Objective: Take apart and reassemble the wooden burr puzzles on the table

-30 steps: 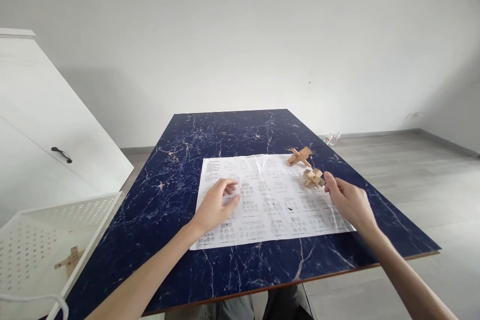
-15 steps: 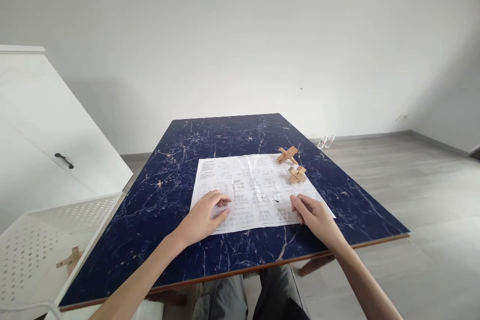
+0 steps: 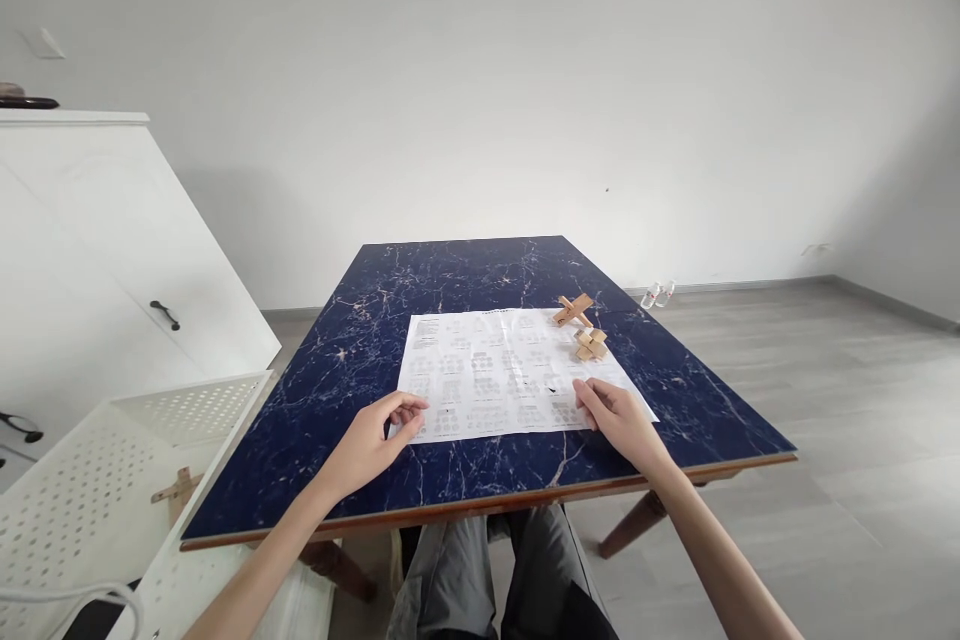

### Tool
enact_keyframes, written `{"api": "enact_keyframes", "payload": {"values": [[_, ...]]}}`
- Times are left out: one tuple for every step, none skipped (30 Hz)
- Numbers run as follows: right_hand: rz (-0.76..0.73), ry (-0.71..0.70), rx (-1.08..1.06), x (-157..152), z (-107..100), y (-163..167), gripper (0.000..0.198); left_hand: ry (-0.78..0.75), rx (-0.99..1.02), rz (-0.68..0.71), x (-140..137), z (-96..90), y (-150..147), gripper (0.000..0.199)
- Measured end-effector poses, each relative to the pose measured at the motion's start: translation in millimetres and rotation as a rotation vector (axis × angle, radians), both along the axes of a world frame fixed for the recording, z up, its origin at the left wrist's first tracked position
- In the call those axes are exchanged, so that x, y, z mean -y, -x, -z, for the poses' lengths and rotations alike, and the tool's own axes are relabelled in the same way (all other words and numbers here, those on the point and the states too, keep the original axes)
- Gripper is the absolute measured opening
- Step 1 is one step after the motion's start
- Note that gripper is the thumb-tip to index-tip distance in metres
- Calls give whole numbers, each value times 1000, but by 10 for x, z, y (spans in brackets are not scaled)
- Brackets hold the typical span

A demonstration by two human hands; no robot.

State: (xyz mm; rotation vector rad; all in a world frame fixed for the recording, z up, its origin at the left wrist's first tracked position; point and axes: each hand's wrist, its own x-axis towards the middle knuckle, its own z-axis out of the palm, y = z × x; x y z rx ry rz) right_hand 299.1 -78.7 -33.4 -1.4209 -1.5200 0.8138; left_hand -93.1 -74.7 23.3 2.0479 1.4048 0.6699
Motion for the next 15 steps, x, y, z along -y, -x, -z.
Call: {"api": "enact_keyframes", "payload": {"values": [[1, -1, 2, 0, -2, 1, 63, -2, 0, -5, 2, 5, -5, 40], [1, -2, 3, 2, -4, 2, 63, -3, -2, -10, 3, 9, -11, 41], [2, -3, 4, 4, -7, 2, 63, -5, -4, -16, 4, 10, -16, 41], [2, -4, 5, 7, -11, 2, 62, -5, -6, -20, 6, 9, -21, 41], [2, -6, 6, 12, -17, 3, 62, -5, -8, -22, 10, 6, -26, 42], [2, -7, 7, 18, -24, 3, 62, -7, -10, -24, 15, 1, -31, 43], [1, -8, 8, 25, -31, 4, 62, -10, -12, -25, 22, -5, -35, 44], [1, -8, 8, 31, -38, 5, 62, -13, -13, -25, 29, -11, -40, 44], [0, -9, 7, 37, -43, 6, 62, -16, -15, -26, 35, -15, -44, 45], [0, -10, 7, 42, -48, 6, 63, -20, -16, -27, 40, -19, -49, 45], [0, -12, 6, 45, -50, 5, 63, -25, -15, -30, 44, -20, -53, 45], [1, -14, 4, 46, -50, 4, 64, -28, -15, -31, 46, -20, -57, 44], [3, -16, 2, 46, -47, 1, 64, -30, -14, -33, 47, -19, -61, 44], [5, -18, 0, 43, -43, -2, 64, -32, -13, -34, 48, -17, -64, 43], [9, -19, -2, 39, -37, -6, 65, -33, -12, -35, 49, -16, -66, 43]]}}
